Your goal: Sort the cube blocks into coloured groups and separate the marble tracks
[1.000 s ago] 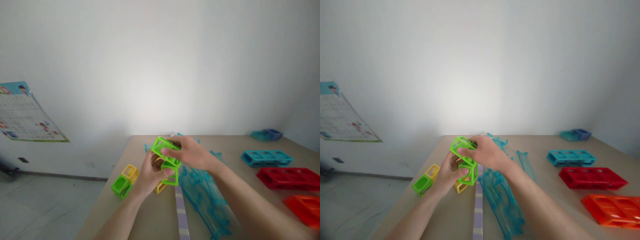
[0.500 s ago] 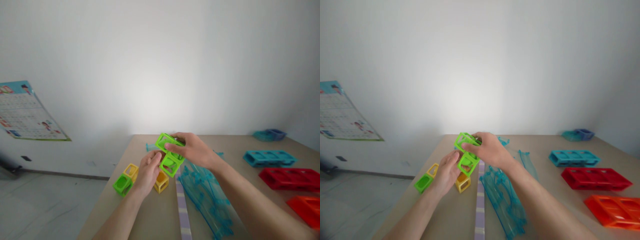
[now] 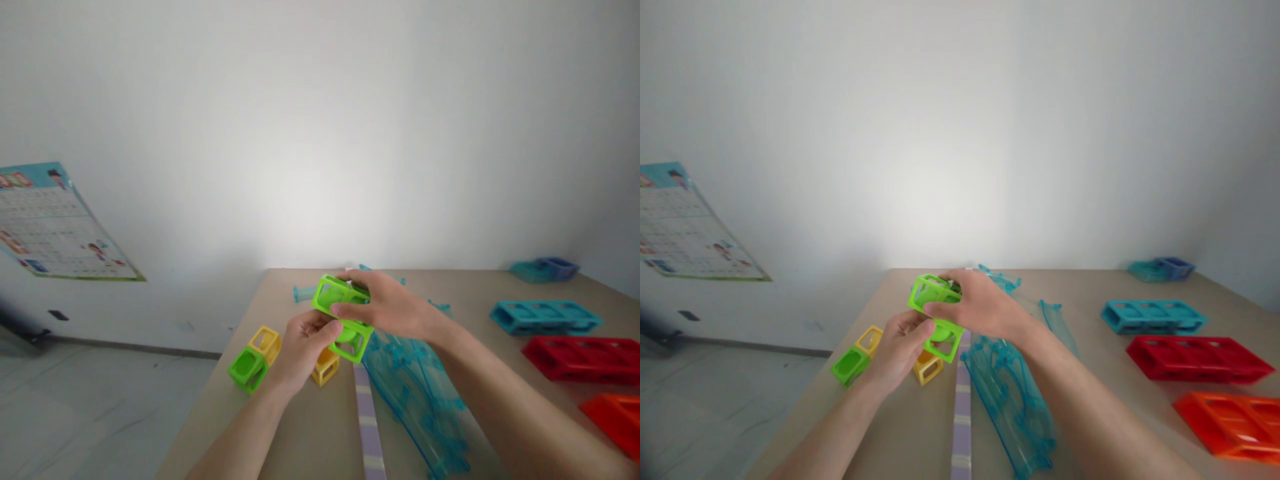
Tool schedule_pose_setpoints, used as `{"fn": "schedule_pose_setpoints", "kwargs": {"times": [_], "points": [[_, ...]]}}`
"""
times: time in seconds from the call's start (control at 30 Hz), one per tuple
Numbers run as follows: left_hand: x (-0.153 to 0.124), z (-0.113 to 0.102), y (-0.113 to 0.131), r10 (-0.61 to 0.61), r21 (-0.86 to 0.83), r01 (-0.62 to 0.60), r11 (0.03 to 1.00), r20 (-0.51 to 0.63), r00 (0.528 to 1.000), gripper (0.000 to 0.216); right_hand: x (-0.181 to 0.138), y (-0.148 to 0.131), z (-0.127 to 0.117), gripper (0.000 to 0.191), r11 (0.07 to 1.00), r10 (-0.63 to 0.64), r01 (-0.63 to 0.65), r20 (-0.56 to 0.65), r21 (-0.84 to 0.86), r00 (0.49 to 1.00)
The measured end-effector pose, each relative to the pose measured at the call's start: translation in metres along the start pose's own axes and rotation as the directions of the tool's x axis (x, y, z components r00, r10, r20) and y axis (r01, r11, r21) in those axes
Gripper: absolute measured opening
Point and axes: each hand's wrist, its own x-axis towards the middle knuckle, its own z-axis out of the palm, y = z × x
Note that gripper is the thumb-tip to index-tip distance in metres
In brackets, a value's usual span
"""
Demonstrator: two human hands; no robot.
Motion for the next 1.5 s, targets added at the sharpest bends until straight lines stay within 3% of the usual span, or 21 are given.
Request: {"fn": "schedule_pose_setpoints", "kwargs": {"times": [0.1, 0.17, 0.27, 0.37, 0.43, 0.5, 0.67, 0.87, 0.97, 1.07, 1.2, 1.3, 1.37, 1.5], "points": [[0.001, -0.001, 0.005, 0.117, 0.195, -0.104, 0.975, -0.055, 0.992, 0.027, -0.001, 0.001, -0.002, 0.037, 0.999, 0.031, -0.031, -0.028, 0.018, 0.999], [-0.001, -0.003, 0.015, 0.257, 0.438, -0.194, 0.878, -0.090, 0.962, 0.026, -0.001, 0.002, -0.004, 0.038, 0.998, 0.058, -0.056, -0.076, 0.028, 0.995], [-0.017, -0.017, 0.030, 0.501, 0.828, -0.196, 0.526, -0.116, 0.857, 0.023, -0.001, 0.005, -0.007, 0.040, 0.995, 0.094, -0.090, -0.120, 0.036, 0.988], [-0.045, -0.047, 0.036, 0.625, 0.991, 0.079, 0.108, -0.130, 0.770, 0.033, -0.002, 0.006, -0.010, 0.040, 0.995, 0.100, -0.096, -0.116, 0.033, 0.988], [-0.065, -0.070, 0.030, 0.603, 0.983, 0.184, -0.026, -0.131, 0.787, 0.041, -0.002, 0.006, -0.011, 0.039, 0.997, 0.081, -0.079, -0.115, 0.023, 0.990], [-0.082, -0.090, 0.019, 0.512, 0.983, 0.171, -0.059, -0.117, 0.851, 0.036, -0.001, 0.006, -0.011, 0.038, 0.998, 0.061, -0.060, -0.125, 0.010, 0.990], [-0.101, -0.110, -0.001, 0.434, 0.994, 0.100, -0.053, -0.067, 0.898, 0.036, -0.001, 0.007, -0.011, 0.035, 0.999, 0.041, -0.044, -0.130, -0.020, 0.991], [-0.091, -0.102, 0.019, 0.253, 0.992, 0.125, -0.005, -0.120, 0.960, 0.044, -0.003, 0.004, -0.011, 0.036, 0.998, 0.041, -0.046, -0.129, -0.033, 0.991], [-0.084, -0.100, 0.035, 0.130, 0.978, 0.177, 0.112, -0.190, 0.973, 0.046, -0.004, 0.003, -0.011, 0.038, 0.998, 0.047, -0.051, -0.136, -0.028, 0.990], [-0.082, -0.101, 0.050, -0.037, 0.912, 0.259, 0.318, -0.261, 0.965, 0.041, -0.005, 0.002, -0.013, 0.040, 0.998, 0.064, -0.065, -0.130, -0.008, 0.989], [-0.085, -0.100, 0.061, -0.220, 0.580, 0.426, 0.695, -0.392, 0.893, 0.047, -0.006, 0.001, -0.018, 0.044, 0.996, 0.076, -0.069, -0.127, 0.054, 0.989], [-0.080, -0.085, 0.064, -0.181, 0.225, 0.327, 0.918, -0.497, 0.848, 0.046, -0.006, 0.000, -0.021, 0.045, 0.992, 0.082, -0.069, -0.123, 0.109, 0.989], [-0.068, -0.065, 0.064, -0.112, 0.045, 0.157, 0.987, -0.512, 0.852, 0.036, -0.005, 0.001, -0.022, 0.043, 0.987, 0.090, -0.073, -0.113, 0.144, 0.990], [-0.024, -0.015, 0.054, -0.074, -0.226, -0.022, 0.974, -0.409, 0.909, 0.025, -0.006, 0.003, -0.026, 0.038, 0.979, 0.097, -0.074, -0.114, 0.192, 0.989]]}}
